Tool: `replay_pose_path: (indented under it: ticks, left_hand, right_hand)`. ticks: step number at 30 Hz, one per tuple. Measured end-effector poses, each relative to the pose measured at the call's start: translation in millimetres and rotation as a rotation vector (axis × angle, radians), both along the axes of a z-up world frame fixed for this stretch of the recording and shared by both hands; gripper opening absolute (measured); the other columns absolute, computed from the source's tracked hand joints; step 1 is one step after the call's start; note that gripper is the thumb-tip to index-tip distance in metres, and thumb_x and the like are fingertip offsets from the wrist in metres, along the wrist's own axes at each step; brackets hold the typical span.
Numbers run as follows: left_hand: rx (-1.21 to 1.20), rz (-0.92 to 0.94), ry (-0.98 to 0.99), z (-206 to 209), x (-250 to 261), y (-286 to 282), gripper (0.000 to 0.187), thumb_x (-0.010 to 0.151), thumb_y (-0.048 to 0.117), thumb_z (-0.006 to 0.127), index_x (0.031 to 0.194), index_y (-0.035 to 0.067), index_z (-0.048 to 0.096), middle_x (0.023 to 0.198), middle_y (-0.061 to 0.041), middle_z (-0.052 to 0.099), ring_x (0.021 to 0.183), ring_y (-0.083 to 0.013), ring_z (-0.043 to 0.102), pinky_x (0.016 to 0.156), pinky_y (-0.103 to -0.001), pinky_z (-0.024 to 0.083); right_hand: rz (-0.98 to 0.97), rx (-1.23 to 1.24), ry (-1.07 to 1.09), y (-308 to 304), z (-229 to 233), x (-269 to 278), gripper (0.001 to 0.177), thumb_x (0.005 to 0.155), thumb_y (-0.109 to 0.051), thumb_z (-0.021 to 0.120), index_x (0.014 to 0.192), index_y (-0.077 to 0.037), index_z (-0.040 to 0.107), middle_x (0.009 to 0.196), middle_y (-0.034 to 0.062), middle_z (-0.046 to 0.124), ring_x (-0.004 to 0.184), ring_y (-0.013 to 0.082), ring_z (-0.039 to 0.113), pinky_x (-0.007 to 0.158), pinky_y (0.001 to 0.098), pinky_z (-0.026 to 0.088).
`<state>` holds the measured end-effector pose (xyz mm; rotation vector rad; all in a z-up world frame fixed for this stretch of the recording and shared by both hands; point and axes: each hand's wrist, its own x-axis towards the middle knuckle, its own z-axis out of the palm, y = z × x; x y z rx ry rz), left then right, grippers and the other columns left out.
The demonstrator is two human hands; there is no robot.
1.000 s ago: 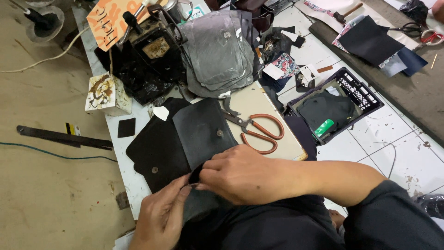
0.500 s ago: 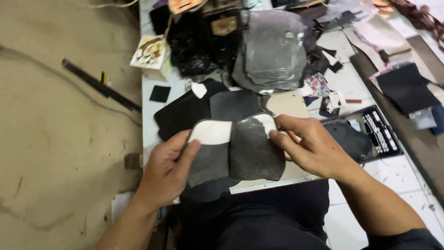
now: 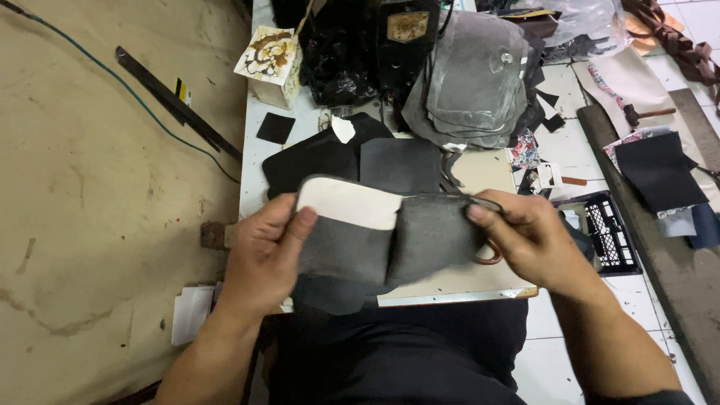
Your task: The person handles black leather pieces, aligns edges, and attaches a thin strip to a larger piece. They repeatedly pick up and place down leather parts, using both hands to fold and align edges. The person also handles a small green item and a white paper, placing them aside.
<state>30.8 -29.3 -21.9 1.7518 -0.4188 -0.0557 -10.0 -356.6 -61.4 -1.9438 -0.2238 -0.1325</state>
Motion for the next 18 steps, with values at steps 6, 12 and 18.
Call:
replay_pose_path:
  ticks: [6,12,18]
  left_hand:
    - [-0.428,0.247,0.19,-46,3,33,0.032,0.102,0.019,0.061,0.125,-0.002,0.068,0.119,-0.012,0.074,0.107,-0.0166,0.067,0.097,-0.03,0.055]
    - [-0.175,0.298,-0.014,-44,-1,24,0.036,0.1,0.004,0.059,0.134,0.006,0.049,0.127,-0.016,0.068,0.118,-0.0186,0.064,0.105,-0.029,0.05]
    - [0.551,0.06,-0.565,-23,5,-16,0.06,0.098,0.025,0.065,0.15,0.005,0.043,0.161,-0.02,0.038,0.156,-0.0445,0.026,0.129,-0.062,0.017]
  right_hand:
    - [-0.062,-0.033,0.038,-33,-7,-6,0.037,0.109,-0.018,0.055,0.073,-0.01,0.049,0.072,-0.0053,0.043,0.071,0.0073,0.039,0.065,0.0247,0.032]
    - [-0.024,-0.192,-0.095,-9,7,-14,0.023,0.103,0.0,0.049,0.117,0.0,0.068,0.087,0.0041,0.068,0.079,0.0122,0.063,0.075,0.0248,0.05]
    - [0.38,-0.487,-0.488,30,36,-8,0.043,0.095,0.009,0.032,0.122,-0.001,0.064,0.113,0.0135,0.074,0.098,0.0286,0.074,0.087,0.0365,0.057]
